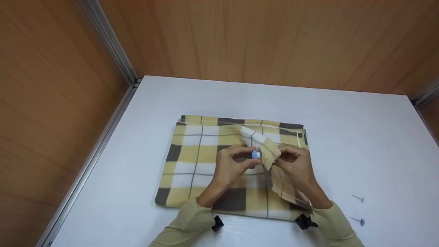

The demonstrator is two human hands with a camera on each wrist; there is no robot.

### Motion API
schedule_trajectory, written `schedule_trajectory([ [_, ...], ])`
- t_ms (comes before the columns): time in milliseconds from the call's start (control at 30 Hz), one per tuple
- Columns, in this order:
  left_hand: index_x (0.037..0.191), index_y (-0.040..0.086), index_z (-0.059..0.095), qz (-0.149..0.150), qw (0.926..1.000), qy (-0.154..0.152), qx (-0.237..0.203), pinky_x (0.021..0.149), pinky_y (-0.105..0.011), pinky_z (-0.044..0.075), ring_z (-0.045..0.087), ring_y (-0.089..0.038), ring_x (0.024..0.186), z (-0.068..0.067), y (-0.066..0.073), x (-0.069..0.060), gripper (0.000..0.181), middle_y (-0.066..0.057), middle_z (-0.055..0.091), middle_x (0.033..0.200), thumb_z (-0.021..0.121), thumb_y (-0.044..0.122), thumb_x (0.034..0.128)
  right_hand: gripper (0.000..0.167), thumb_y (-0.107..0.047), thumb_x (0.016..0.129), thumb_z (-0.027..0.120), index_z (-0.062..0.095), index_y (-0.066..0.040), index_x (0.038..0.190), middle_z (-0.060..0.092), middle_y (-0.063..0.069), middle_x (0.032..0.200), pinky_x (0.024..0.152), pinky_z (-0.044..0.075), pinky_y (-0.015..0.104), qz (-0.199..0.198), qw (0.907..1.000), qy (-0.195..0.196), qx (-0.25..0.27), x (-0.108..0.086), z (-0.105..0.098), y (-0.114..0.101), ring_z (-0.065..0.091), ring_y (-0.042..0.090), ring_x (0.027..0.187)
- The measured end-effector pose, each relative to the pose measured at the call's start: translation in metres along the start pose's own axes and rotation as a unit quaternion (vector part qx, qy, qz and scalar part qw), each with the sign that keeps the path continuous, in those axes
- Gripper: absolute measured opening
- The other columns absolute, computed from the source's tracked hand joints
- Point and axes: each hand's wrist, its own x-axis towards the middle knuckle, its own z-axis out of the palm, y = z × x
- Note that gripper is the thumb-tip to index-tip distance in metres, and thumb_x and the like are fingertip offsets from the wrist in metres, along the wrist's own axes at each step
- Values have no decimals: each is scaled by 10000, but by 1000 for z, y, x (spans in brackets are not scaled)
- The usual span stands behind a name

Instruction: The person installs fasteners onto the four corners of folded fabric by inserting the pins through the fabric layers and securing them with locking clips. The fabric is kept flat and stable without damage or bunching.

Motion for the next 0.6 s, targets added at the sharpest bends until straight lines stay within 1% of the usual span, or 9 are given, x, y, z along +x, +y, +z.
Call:
schedule_trajectory([
  [100, 1004, -52, 709, -57, 9999, 27, 80, 629, -333, 578, 692, -253, 741, 2, -2, -1, 290, -175, 649, 921, 787, 19, 733, 102, 127, 764, 706, 702, 77, 854, 679, 163, 849, 674, 548, 258, -75, 10000, 8, -21, 0, 2, 1, 652, 201, 753],
  [200, 1002, -43, 712, -109, 9996, 13, 276, 620, -325, 577, 689, -266, 748, 3, -1, 0, 290, -162, 671, 918, 789, 23, 730, 106, 120, 758, 716, 710, 55, 841, 674, 143, 818, 653, 545, 246, 44, 9998, 70, -204, 0, 4, 1, 643, 195, 714],
  [233, 1002, -38, 713, -57, 9992, 17, 384, 615, -319, 576, 688, -262, 747, 3, -5, 1, 294, -155, 678, 910, 792, 31, 727, 118, 132, 755, 712, 707, 58, 846, 672, 143, 823, 654, 543, 242, 88, 9996, 100, -233, 0, 4, 1, 641, 190, 715],
  [267, 1000, -44, 711, -14, 9987, 4, 512, 619, -314, 575, 686, -269, 753, 3, -5, 1, 295, -157, 684, 904, 793, 27, 726, 128, 134, 757, 709, 703, 59, 861, 669, 150, 836, 663, 543, 246, 147, 9995, 90, -254, 0, 4, 0, 639, 196, 724],
  [367, 1001, -39, 707, 136, 9955, -74, 936, 650, -299, 570, 681, -271, 775, 2, -7, 2, 304, -149, 698, 893, 802, 43, 724, 168, 114, 780, 700, 693, 59, 939, 662, 157, 910, 734, 550, 267, 319, 9991, -16, -295, -1, 5, -2, 652, 217, 815],
  [467, 1015, 3, 703, 187, 9895, -242, 1416, 696, -274, 560, 682, -215, 796, -1, -4, 1, 323, -105, 708, 891, 808, 118, 732, 208, 63, 816, 692, 684, 36, 1023, 658, 153, 982, 789, 546, 292, 343, 9984, -220, -386, -1, 7, -5, 651, 234, 902],
  [567, 1083, 41, 664, 122, 9828, -542, 1763, 712, -256, 554, 682, -159, 801, -8, 3, -1, 374, -69, 710, 927, 797, 156, 753, 232, 46, 837, 677, 679, 14, 1067, 657, 146, 990, 770, 551, 295, 125, 9973, -475, -538, -2, 10, -5, 648, 228, 903],
  [600, 1129, 51, 634, 88, 9801, -679, 1862, 708, -259, 555, 680, -149, 808, -10, 6, -2, 410, -64, 709, 943, 791, 153, 765, 231, 48, 839, 674, 680, 11, 1067, 658, 146, 982, 754, 554, 290, 13, 9967, -553, -597, -2, 11, -5, 650, 220, 893],
])
